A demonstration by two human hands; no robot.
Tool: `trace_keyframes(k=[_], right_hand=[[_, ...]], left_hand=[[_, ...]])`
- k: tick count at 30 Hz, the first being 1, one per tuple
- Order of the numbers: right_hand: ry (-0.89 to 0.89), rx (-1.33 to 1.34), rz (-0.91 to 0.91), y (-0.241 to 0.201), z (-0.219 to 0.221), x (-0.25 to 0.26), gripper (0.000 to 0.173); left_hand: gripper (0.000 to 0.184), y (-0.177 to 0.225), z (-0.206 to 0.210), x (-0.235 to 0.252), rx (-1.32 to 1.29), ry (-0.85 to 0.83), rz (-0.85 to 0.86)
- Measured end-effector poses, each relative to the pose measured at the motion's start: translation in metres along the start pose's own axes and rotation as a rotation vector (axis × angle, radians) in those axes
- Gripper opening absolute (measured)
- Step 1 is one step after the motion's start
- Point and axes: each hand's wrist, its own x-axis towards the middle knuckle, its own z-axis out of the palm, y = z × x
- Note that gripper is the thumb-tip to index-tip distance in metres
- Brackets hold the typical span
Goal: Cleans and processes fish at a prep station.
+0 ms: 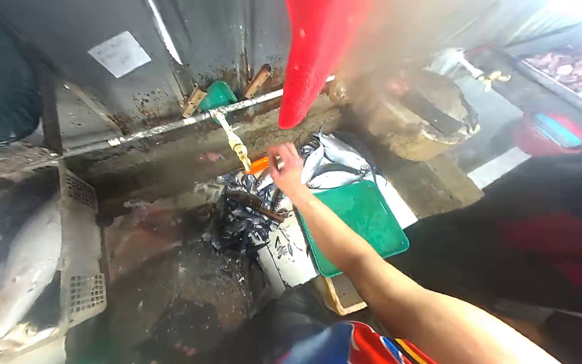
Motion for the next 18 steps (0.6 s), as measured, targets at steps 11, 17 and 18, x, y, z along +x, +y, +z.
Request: trace_keyframes(k=[11,17,18], right_hand=[[-0.748,-0.328,0.201,-0.005,0.130,0.251,0.063],[-0.259,-0.236,0.019,-0.026,0.098,0.243,0.059],[-0.171,-0.201,-0.021,-0.030,0.088,0.234,0.062]], left_hand=[[0.032,-0.023,0.023,-0.018,-0.131,-0.029,0.290],[0.040,-0.030,0.020,-0.045,-0.201,0.230,0.385],[0.040,-0.029,0.015,-0.048,-0.190,0.244,0.394]])
